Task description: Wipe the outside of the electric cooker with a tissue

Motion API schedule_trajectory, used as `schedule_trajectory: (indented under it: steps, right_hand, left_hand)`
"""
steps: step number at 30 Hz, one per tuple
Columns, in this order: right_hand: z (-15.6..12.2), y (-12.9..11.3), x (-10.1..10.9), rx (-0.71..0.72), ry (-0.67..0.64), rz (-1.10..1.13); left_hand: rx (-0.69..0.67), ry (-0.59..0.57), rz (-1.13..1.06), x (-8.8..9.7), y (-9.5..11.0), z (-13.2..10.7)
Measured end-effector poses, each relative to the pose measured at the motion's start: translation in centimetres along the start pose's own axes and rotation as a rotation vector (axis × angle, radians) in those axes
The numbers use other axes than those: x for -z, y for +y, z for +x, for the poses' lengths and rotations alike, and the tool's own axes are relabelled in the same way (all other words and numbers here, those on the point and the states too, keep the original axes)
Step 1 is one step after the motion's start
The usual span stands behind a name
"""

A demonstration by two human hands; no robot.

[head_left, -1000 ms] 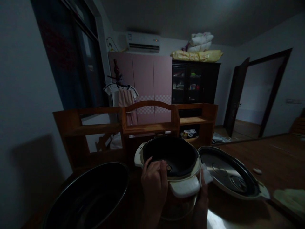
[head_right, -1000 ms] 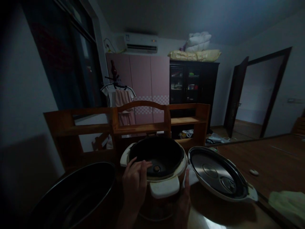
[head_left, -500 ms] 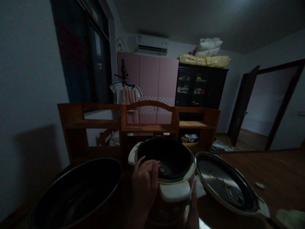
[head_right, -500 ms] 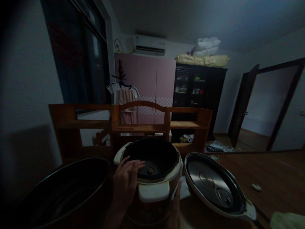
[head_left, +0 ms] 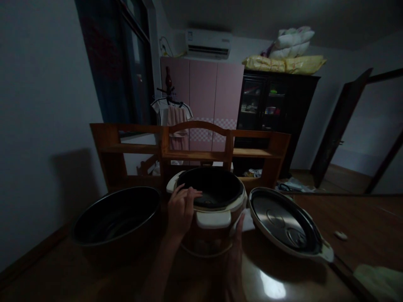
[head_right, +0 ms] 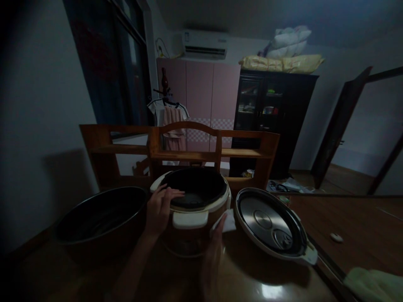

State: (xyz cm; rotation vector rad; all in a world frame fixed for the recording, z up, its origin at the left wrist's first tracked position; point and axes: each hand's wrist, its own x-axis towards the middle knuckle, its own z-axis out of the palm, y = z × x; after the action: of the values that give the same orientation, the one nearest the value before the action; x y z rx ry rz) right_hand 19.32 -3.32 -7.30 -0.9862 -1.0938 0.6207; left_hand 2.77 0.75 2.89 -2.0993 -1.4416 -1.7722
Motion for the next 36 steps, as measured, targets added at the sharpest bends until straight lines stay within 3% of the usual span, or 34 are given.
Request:
schedule_trajectory:
  steps: [3, 5, 11, 14, 25, 32, 36]
  right_hand:
    - [1.4, -0.5, -0.3, -0.006, 0.009, 0.047]
    - [0.9, -0.7, -0.8, 0.009, -0.001, 0.099]
    - [-5.1, 0.7, -1.9, -0.038, -0.125, 0.14]
    - [-6.3, 1.5, -1.6, -0.063, -0.161, 0.128]
    - [1.0, -0.4, -0.1, -0.009, -0.011, 0.137]
    - [-4.2, 1.5, -1.8, -0.094, -0.062, 0.198]
    - [-3.2, 1.1, -1.1, -0.113, -0.086, 0.195]
  left_hand:
    - [-0.007, -0.007, 0.002, 0.0, 0.0, 0.0]
    - [-0.01, -0.01, 0.002, -0.1, 0.0, 0.0]
    - [0.015, 0.002, -0.005, -0.2, 0.2, -0.1]
    - [0.034, 0.008, 0.005, -0.1, 0.4, 0.0]
    - [0.035, -0.002, 0.042, -0.2, 0.2, 0.1]
    - [0.015, -0.001, 0.035, -0.3, 0.0, 0.0]
    - [0.036, 0.003, 0.036, -0.2, 0.0, -0.2]
